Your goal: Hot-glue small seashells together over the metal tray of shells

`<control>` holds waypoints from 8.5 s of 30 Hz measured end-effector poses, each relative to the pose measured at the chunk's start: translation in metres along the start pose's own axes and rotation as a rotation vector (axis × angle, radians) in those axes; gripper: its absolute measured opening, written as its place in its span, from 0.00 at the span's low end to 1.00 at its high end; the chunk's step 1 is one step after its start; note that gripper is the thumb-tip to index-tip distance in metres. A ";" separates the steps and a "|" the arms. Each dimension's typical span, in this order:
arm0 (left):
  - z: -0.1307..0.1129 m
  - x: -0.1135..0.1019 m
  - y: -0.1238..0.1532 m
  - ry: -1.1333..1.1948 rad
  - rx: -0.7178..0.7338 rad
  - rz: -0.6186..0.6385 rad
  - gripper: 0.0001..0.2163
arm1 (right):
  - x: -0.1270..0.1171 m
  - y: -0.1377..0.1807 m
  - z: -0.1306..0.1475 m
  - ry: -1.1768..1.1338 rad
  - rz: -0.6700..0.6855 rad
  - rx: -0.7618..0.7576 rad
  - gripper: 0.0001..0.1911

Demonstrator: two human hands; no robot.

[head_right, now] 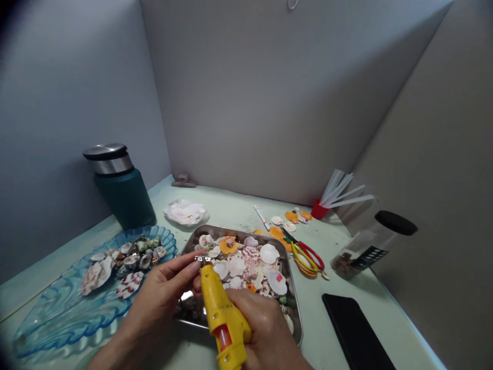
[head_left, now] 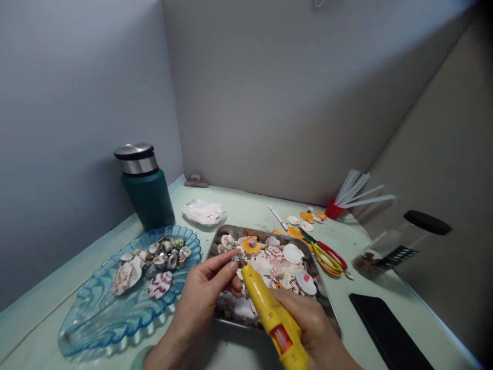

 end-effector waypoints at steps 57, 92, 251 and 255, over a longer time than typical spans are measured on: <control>-0.001 0.001 -0.001 -0.037 -0.017 -0.024 0.17 | 0.002 0.002 -0.004 0.066 0.003 -0.058 0.06; 0.003 -0.001 -0.004 -0.024 -0.018 -0.022 0.17 | 0.001 0.002 -0.001 0.058 -0.025 -0.090 0.06; -0.009 0.005 0.001 -0.079 0.062 0.008 0.10 | -0.007 -0.062 0.029 0.235 -0.146 -0.079 0.07; -0.007 0.003 0.001 -0.059 0.036 0.004 0.11 | -0.013 -0.063 0.031 0.194 -0.162 -0.079 0.08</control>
Point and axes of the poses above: each hand's wrist, its own y-axis away from the middle knuckle, its own x-axis out of the palm, z = x × y, the point moved 7 cm from there along -y, towards the middle knuckle, and after that the axes turned 12 degrees about -z, right-handed, at the moved point
